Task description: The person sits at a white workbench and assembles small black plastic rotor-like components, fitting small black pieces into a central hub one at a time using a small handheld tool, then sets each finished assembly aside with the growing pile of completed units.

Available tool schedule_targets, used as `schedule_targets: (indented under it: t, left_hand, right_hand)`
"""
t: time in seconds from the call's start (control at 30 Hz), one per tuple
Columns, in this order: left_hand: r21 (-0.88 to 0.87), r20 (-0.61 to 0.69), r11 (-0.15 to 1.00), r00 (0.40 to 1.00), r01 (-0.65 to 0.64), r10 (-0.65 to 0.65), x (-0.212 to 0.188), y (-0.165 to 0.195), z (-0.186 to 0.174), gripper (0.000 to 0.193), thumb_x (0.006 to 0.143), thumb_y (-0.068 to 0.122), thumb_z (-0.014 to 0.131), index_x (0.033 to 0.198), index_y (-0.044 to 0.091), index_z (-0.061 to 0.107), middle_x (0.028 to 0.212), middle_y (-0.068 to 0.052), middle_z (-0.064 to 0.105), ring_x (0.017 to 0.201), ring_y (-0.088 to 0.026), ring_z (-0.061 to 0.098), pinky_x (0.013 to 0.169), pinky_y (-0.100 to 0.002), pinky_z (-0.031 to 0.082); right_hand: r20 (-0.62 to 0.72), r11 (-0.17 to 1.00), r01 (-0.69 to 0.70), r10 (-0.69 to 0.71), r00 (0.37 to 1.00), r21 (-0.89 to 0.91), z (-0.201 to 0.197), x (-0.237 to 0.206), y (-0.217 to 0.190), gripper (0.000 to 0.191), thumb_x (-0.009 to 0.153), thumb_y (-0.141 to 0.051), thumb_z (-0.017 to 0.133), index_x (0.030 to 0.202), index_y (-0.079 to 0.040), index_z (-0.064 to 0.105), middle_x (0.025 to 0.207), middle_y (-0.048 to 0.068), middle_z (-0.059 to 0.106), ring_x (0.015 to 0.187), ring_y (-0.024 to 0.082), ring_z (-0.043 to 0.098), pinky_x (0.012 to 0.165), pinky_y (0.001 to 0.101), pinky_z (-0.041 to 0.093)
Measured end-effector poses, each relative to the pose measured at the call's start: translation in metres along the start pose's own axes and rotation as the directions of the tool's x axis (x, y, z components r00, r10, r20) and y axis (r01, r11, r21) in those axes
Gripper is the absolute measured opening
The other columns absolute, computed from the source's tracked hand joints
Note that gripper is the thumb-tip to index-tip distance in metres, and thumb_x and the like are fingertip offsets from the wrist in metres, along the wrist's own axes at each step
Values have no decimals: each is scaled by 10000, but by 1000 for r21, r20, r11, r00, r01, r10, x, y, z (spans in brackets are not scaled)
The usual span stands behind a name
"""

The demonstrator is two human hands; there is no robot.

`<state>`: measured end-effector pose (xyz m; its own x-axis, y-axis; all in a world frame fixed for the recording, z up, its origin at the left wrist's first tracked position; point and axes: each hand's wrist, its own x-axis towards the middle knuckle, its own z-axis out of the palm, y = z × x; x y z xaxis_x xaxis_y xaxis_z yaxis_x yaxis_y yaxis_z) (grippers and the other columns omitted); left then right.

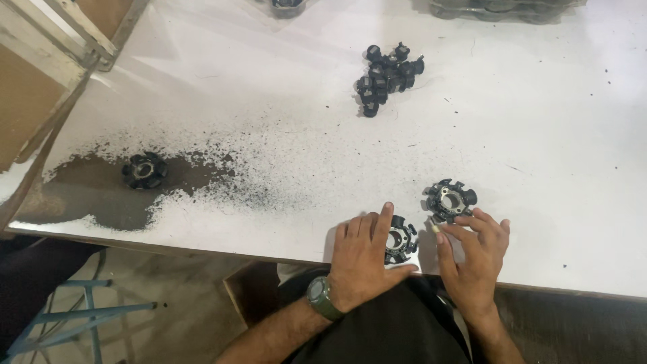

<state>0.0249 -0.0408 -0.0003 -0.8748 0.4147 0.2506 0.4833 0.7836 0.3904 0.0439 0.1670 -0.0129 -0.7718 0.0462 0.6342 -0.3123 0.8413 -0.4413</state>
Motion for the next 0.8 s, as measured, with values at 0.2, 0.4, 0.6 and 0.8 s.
schedule_targets:
  t: [0.2,0.4,0.6,0.8]
  left_hand:
    - [-516,-78,852,995,-89,56,-8,-24,4,1068,746,528,736,1552,-30,313,1289,-159,688,1109,-266,672,1074,-501,472]
    - [-953,175,-240,982,187,70,-21,-33,-7,1064,870,535,730,1617,-35,230,1336,-212,623,1172,-246,675,994,-381,584]
    - [-860,274,-409,952,306,136,-22,-30,1,1061,902,546,707,1634,-54,228,1285,-249,633,1094,-269,698,926,-382,599]
    - [-823,304,-457,942,336,144,-23,-34,10,1081,883,531,725,1629,-67,222,1254,-269,637,1048,-299,714,874,-389,615]
  right_hand:
    - [122,991,51,-67,990,128,-9,8,-6,196,928,-101,688,1122,-117,719,1263,50,679,1412,302,518,1287,579,258]
    - [211,881,105,-224,951,462,-19,19,-32,483,851,-197,744,1302,-71,625,1324,110,655,1368,318,554,1222,566,327]
    - [320,799,-40,-194,927,600,-9,22,-38,441,876,-186,737,1293,-73,650,1328,118,675,1335,288,600,1266,568,307]
    - [417,611,-241,-161,895,754,-4,16,-30,322,904,-122,720,1217,-67,666,1207,95,685,1286,251,614,1347,590,159]
